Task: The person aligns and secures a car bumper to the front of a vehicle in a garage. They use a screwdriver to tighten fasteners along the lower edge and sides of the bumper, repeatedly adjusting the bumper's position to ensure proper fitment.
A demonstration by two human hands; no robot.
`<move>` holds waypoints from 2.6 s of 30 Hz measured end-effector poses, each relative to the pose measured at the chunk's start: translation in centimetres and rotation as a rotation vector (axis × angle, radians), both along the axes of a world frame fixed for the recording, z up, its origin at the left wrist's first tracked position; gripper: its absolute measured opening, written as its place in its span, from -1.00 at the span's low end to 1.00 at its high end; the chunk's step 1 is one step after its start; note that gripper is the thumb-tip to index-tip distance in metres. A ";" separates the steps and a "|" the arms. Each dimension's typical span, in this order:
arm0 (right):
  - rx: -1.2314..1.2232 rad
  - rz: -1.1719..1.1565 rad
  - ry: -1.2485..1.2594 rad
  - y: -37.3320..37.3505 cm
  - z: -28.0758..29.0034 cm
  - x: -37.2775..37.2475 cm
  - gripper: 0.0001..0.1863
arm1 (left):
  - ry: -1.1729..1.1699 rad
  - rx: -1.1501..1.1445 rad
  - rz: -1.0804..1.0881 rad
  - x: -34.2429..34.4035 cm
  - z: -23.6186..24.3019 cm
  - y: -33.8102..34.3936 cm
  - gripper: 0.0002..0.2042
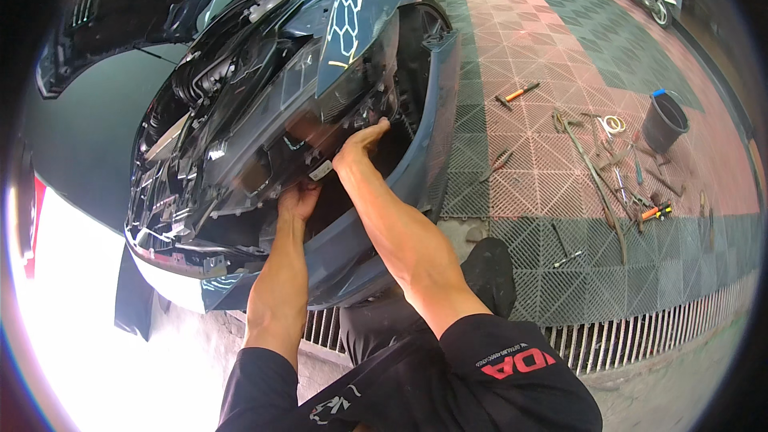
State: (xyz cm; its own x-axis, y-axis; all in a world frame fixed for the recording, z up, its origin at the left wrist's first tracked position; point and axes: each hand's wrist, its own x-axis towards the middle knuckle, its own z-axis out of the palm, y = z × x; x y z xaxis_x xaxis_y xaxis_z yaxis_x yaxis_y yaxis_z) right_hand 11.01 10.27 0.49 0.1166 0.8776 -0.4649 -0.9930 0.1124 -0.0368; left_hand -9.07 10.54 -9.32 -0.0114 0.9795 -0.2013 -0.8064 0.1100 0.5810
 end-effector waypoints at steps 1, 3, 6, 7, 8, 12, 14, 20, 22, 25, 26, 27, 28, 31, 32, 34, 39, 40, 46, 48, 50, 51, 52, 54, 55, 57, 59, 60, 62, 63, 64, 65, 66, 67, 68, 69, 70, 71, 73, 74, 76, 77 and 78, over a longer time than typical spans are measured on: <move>-0.020 -0.022 -0.009 1.0 -0.9 -0.1 -0.04 | -0.001 -0.009 -0.019 0.1 -0.2 0.1 -0.89; -0.036 -0.055 -0.016 1.8 -1.3 0.4 -0.03 | -0.024 -0.029 -0.094 0.1 -0.2 -0.1 -0.87; -0.043 -0.056 -0.004 -0.1 -0.1 0.9 0.01 | 0.003 -0.022 -0.203 0.6 1.1 -1.5 -0.88; -0.048 -0.051 -0.004 -0.3 0.1 0.9 0.01 | 0.024 -0.018 -0.222 0.7 1.4 -2.4 -0.87; -0.053 -0.047 -0.005 -0.4 0.3 0.8 0.01 | 0.020 0.021 -0.219 0.4 1.0 -1.9 -0.86; -0.136 -0.007 -0.024 -2.3 1.9 0.6 0.04 | 0.053 0.127 -0.178 -0.4 -0.2 -0.8 -0.80; -0.183 -0.017 -0.026 -2.8 2.6 1.1 0.09 | 0.074 0.067 -0.085 0.5 0.0 -0.4 -0.77; -0.117 -0.019 -0.058 -1.3 1.4 0.4 0.05 | 0.119 0.134 -0.166 -1.8 -1.4 1.0 -0.82; -0.112 -0.033 -0.026 -0.1 0.2 1.3 0.03 | 0.069 0.077 -0.225 0.1 -1.1 0.8 -0.83; -0.194 0.015 -0.041 -1.3 1.9 0.4 0.06 | 0.069 0.051 -0.228 -2.2 -1.3 1.3 -0.88; -0.218 0.007 -0.063 -1.5 1.8 0.6 0.07 | 0.028 0.037 -0.220 -1.5 -1.2 0.9 -0.92; -0.242 0.000 -0.084 -1.6 1.7 0.9 0.09 | -0.011 0.023 -0.211 -0.7 -0.9 0.8 -0.94; -0.225 -0.007 -0.081 -1.5 1.9 0.6 0.09 | 0.033 0.049 -0.183 -1.2 -0.9 0.9 -0.93; -0.274 0.011 -0.095 -1.2 1.7 -0.5 0.11 | 0.168 0.077 -0.069 -2.4 -1.9 0.9 -0.91; -0.345 0.020 -0.112 -1.3 2.0 -0.2 0.12 | 0.216 0.068 -0.033 -1.2 -1.5 0.5 -0.91; -0.349 0.020 -0.124 -1.1 1.3 -0.1 0.15 | 0.417 0.049 0.067 0.4 -1.2 -0.1 -0.86; -0.569 0.100 -0.188 0.5 2.6 -2.9 0.16 | 2.027 0.458 0.585 -5.5 -3.9 2.0 -0.73; -0.530 0.167 -0.182 -0.4 4.0 -4.8 0.14 | 2.500 0.647 0.795 -10.2 -4.1 2.3 -0.71; -0.501 0.026 -0.218 0.4 0.6 -0.1 0.09 | 2.286 0.302 0.050 -1.1 -2.9 1.3 -0.68; -0.472 0.014 -0.203 -0.1 1.7 -1.0 0.08 | 2.240 0.395 0.239 -2.8 -3.4 1.3 -0.68; -0.471 -0.011 -0.180 -0.2 1.6 -0.8 0.09 | 2.082 0.402 0.304 -1.5 -3.7 1.0 -0.67; -0.467 0.000 -0.185 -0.2 1.6 -0.5 0.10 | 2.052 0.334 0.234 -1.5 -3.2 1.1 -0.66; -0.465 0.011 -0.190 -0.2 1.3 -0.2 0.12 | 1.956 0.294 0.207 -0.9 -2.9 0.7 -0.66; -0.417 0.003 -0.169 -0.4 1.0 0.1 0.15 | 1.708 0.236 0.207 0.2 -2.2 -0.2 -0.65; -0.448 0.018 -0.180 0.0 0.9 -0.1 0.15 | 1.649 0.230 0.214 0.2 -1.8 -0.4 -0.65; -0.516 0.049 -0.207 1.4 0.2 -0.6 0.15 | 1.614 0.225 0.208 -0.3 -1.3 -0.3 -0.65; -0.396 0.060 -0.163 0.4 0.2 -0.9 0.17 | 1.588 0.158 0.150 -0.6 -0.8 -1.4 -0.65; -0.388 0.042 -0.160 0.4 -0.2 0.0 0.18 | 1.523 0.123 0.081 1.8 0.9 -2.5 -0.65; -0.343 0.042 -0.138 -0.5 1.0 0.0 0.18 | 1.448 0.107 0.075 2.4 2.3 -3.4 -0.71; -0.321 0.037 -0.126 -0.9 1.4 0.0 0.17 | 1.426 0.133 0.112 2.2 2.0 -3.3 -0.76; -0.298 0.027 -0.114 -1.3 1.6 0.2 0.16 | 1.403 0.162 0.144 2.3 1.7 -3.1 -0.81; -0.280 0.028 -0.129 -0.9 1.0 0.2 0.17 | 1.390 0.192 0.171 2.3 1.4 -2.8 -0.80; -0.264 0.028 -0.145 -0.3 0.3 0.2 0.18 | 1.376 0.222 0.195 2.4 1.1 -2.5 -0.79; -0.252 0.025 -0.164 0.4 -0.4 0.5 0.19 | 1.357 0.249 0.215 2.6 0.3 -1.9 -0.78; -0.294 0.037 -0.150 0.5 -0.1 -0.1 0.20 | 1.497 0.313 0.245 0.7 -1.4 -0.6 -0.77; -0.328 0.076 -0.129 0.4 0.9 -1.7 0.21 | 1.655 0.363 0.296 -3.4 -3.3 0.8 -0.75; -0.383 0.067 -0.126 0.8 0.6 -1.5 0.22 | 1.739 0.386 0.299 -3.4 -4.3 1.1 -0.73; -0.397 0.042 -0.140 1.2 -0.3 -0.6 0.23 | 1.812 0.420 0.290 -1.5 -4.4 1.2 -0.71; -0.408 0.012 -0.159 1.5 -0.9 0.3 0.24 | 1.959 0.384 0.253 -0.5 -4.5 1.7 -0.68; -0.393 0.000 -0.157 1.0 -0.3 -0.1 0.20 | 2.076 0.353 0.226 -1.7 -4.6 2.2 -0.66; -0.293 0.098 -0.189 -0.8 3.2 -4.0 0.20 | 2.489 0.197 0.147 -12.9 -4.4 3.8 -0.65; -0.300 0.050 -0.241 0.0 1.8 -2.2 0.20 | 2.251 0.203 0.168 -8.6 -5.2 4.0 -0.64; -0.253 -0.048 -0.285 0.3 -0.4 0.8 0.19 | 2.004 0.210 0.147 -1.5 -4.6 2.8 -0.64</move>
